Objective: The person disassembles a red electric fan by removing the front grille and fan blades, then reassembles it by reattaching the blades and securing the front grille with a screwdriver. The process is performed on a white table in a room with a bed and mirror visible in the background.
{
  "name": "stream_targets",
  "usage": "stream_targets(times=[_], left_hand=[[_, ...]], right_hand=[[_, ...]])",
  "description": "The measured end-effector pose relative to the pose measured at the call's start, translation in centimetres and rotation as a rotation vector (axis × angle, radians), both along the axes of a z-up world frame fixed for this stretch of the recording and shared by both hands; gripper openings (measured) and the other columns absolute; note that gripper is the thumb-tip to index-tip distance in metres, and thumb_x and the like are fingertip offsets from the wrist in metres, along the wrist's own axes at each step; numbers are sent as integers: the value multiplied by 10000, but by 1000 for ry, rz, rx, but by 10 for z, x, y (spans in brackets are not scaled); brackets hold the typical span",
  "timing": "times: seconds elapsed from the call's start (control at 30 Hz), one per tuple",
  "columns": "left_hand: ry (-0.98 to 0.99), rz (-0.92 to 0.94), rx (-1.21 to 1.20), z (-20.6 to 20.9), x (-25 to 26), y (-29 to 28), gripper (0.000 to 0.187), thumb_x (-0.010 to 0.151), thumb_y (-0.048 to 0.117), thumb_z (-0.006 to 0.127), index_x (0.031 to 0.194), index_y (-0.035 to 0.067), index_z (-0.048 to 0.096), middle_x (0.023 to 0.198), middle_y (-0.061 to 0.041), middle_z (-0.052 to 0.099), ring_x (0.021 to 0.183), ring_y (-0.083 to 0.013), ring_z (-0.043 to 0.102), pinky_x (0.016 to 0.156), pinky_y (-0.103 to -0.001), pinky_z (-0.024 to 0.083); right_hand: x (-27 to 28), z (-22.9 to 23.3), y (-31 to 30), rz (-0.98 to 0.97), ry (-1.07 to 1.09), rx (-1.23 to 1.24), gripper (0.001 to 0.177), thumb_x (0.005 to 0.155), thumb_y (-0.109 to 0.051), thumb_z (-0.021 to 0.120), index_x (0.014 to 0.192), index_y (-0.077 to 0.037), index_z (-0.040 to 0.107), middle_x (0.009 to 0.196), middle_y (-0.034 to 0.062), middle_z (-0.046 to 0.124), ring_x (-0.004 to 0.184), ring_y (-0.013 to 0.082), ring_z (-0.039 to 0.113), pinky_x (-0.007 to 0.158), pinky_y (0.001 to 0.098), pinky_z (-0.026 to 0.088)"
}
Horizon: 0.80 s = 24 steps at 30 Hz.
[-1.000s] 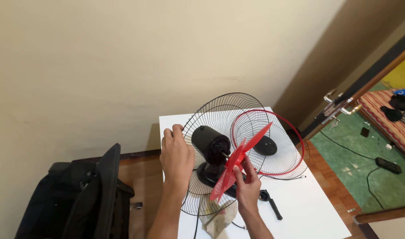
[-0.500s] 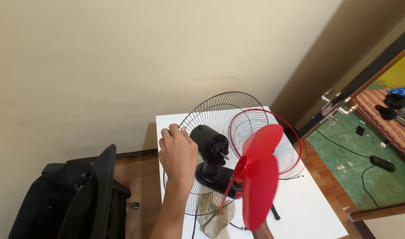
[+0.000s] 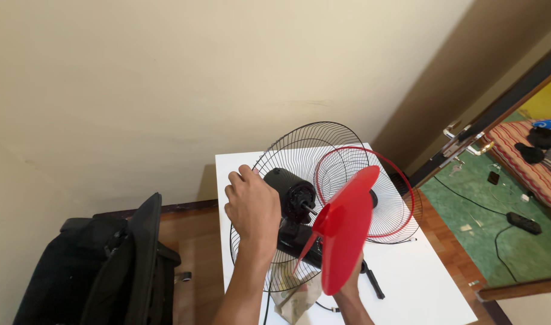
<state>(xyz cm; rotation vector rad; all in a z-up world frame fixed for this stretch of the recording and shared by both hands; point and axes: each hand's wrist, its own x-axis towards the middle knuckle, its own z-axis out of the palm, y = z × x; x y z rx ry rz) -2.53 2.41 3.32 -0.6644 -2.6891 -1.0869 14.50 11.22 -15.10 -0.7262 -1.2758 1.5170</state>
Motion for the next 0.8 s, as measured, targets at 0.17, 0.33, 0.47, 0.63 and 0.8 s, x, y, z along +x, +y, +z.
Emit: stream_targets(times=[0.17,0.33,0.47,0.63,0.8], left_hand=[[-30,-11,12,3,1,-2,295,1040,231,467,1062,-30,603,1048,-217,621,975,-405,653,701,-541,564],[-39,-19,15,5,0,-1,341,1057,266,458,1064,-41,606,1033,-229,618,959,-413,655,687,-529,574],[-55,-21,4,4,0,-3,333,1051,253,450,1075,-43,600,1044,-230,616,963,-413,655,685,-524,578],[-33,-20,6,2,3,-2,328,1047,255,450,1062,-38,596,1052,-230,614,970,-423,650,688,-544,570],[-56,-20,1,4,2,-2,317,1055,243,435,1078,-34,588,1074,-226,603,998,-422,640,712,-556,566]], right_hand=[[-10,15,-13,-29,-150,129,523,882,-106,711,1335,14,478,1149,117,657,974,146,680,766,293,588],[-14,20,-13,-68,-122,173,521,884,-107,692,1350,-10,481,1160,94,638,994,127,664,800,292,574],[-13,12,-9,-108,-77,-36,453,918,-129,650,1347,-59,519,1084,92,665,844,150,662,654,294,558],[-14,1,-6,-91,-20,21,402,874,-44,720,1212,-29,503,1090,91,655,900,132,664,707,267,571],[-13,4,-7,-72,-54,86,436,864,-52,723,1238,-28,500,1114,101,654,952,132,667,764,275,574]])
